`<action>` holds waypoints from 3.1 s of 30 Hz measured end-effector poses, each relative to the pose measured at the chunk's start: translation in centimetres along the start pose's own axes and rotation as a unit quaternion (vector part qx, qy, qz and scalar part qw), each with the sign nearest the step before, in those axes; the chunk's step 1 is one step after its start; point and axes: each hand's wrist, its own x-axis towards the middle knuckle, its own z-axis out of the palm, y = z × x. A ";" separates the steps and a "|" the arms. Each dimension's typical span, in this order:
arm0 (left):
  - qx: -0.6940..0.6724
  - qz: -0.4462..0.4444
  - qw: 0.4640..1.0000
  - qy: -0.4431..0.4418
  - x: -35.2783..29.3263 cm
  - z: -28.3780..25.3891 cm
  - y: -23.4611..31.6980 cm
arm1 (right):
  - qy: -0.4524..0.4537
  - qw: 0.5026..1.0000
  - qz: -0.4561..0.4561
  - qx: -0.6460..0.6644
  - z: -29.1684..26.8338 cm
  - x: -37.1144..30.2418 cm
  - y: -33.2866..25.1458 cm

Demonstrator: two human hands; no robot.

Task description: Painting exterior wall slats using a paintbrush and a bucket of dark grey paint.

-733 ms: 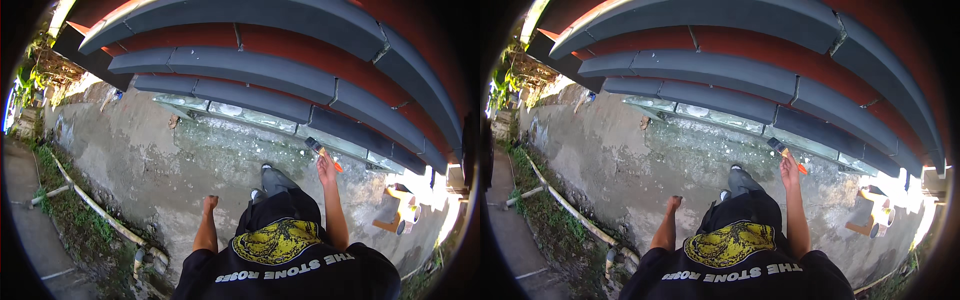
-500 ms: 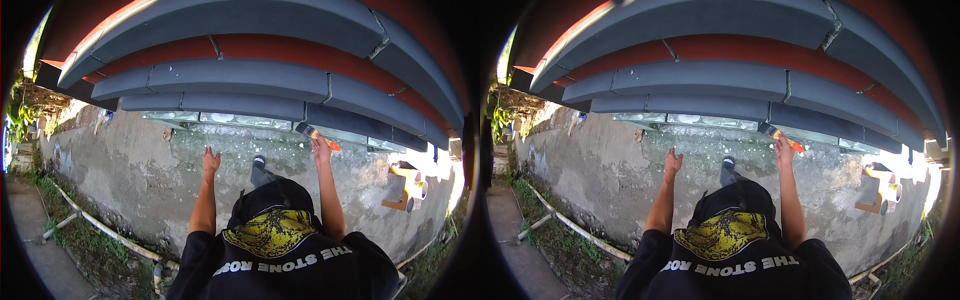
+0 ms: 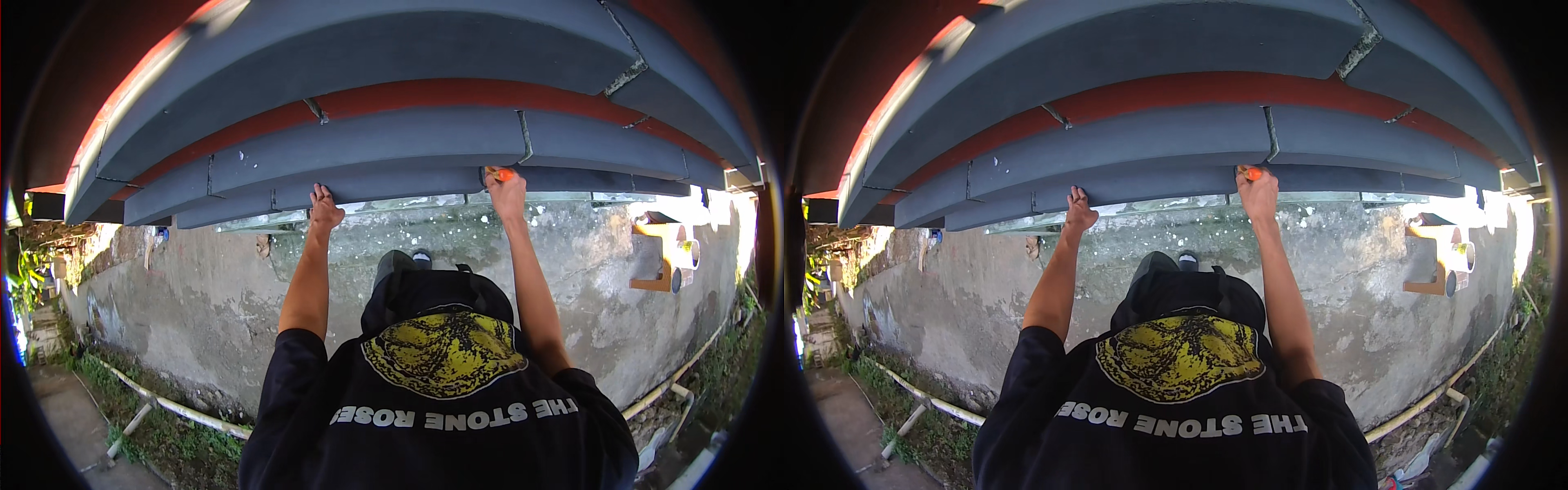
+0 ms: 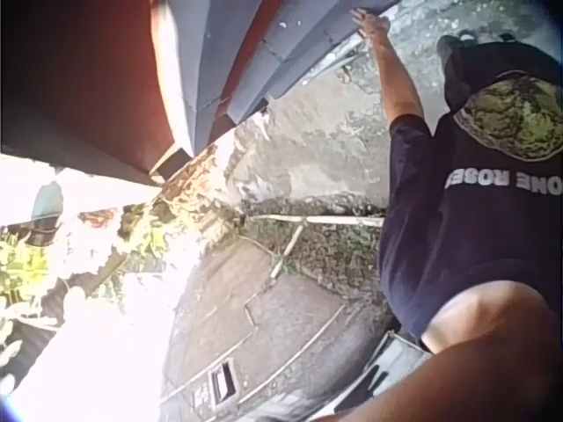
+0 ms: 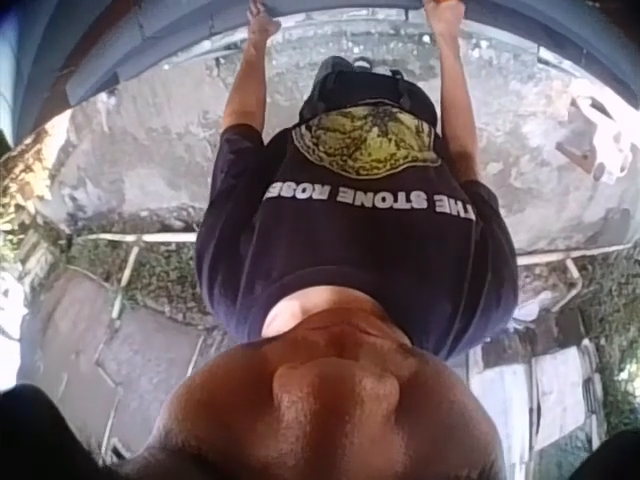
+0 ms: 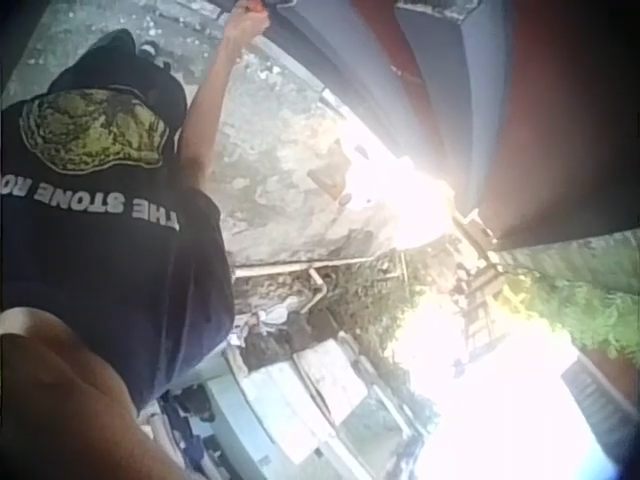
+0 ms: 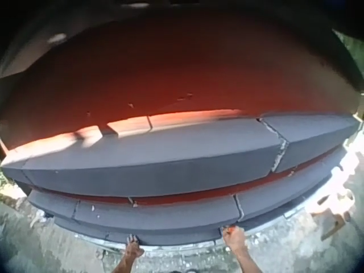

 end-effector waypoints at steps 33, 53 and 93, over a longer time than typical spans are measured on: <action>0.117 -0.006 0.982 -0.146 0.1 -2.1 1.5 | -0.033 0.992 0.077 0.097 2.7 -0.9 -2.7; 0.058 -0.036 0.991 -0.119 0.7 -0.9 0.3 | 0.018 0.993 0.084 0.077 0.0 1.1 6.4; 0.063 0.028 0.992 -0.108 1.8 0.2 -0.6 | 0.070 0.936 0.222 0.264 4.8 3.4 3.6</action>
